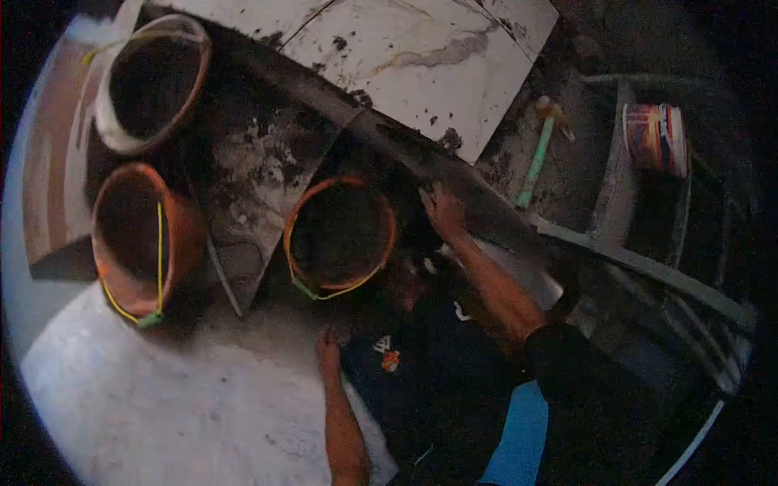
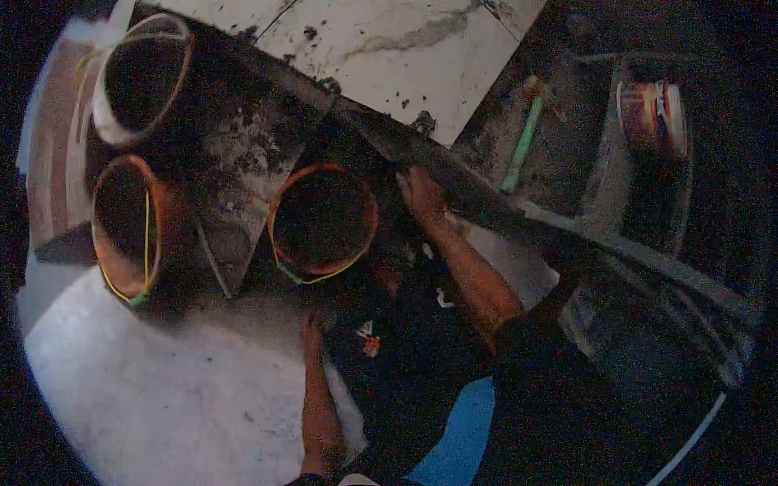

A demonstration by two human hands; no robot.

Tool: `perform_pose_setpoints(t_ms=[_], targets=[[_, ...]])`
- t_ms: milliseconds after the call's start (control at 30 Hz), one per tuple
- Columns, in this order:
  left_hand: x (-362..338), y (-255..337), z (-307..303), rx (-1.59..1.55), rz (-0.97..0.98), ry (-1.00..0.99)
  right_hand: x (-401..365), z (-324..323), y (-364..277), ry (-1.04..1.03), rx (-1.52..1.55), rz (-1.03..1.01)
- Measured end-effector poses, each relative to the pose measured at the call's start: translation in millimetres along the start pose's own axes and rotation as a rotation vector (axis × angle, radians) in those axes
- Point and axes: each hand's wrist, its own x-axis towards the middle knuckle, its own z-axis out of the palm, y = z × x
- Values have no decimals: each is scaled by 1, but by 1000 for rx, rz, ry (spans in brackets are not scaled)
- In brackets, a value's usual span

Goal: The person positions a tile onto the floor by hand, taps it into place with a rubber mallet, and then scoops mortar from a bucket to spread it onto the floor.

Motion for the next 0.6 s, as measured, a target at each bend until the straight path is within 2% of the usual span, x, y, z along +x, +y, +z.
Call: perform_pose_setpoints(t_ms=[67,100,133,167,233,267,333,400,433,500,600], targets=[[29,-49,-11,40,52,12,4,39,8,177,100,-101],[38,-59,-18,47,92,14,5,36,3,187,115,-78],[26,-46,-23,69,99,18,9,24,-7,114,154,6],[0,-24,-26,397,122,-10,13,15,-16,38,196,88],[-22,-16,-27,743,134,-32,7,-3,-20,27,246,109],[-28,-25,-29,445,132,10,2,-9,-17,13,279,116],[-33,-35,-30,162,129,59,-5,-6,-4,62,300,81],[-49,-25,-26,-328,-82,49,-13,-4,12,110,311,51],[-57,-14,-26,-315,-85,53,-16,-4,19,169,307,-9],[-69,5,-26,36,-29,-45,-27,-4,36,228,304,-57],[-62,-16,-27,-65,-62,-56,-41,-12,48,214,143,-126]])
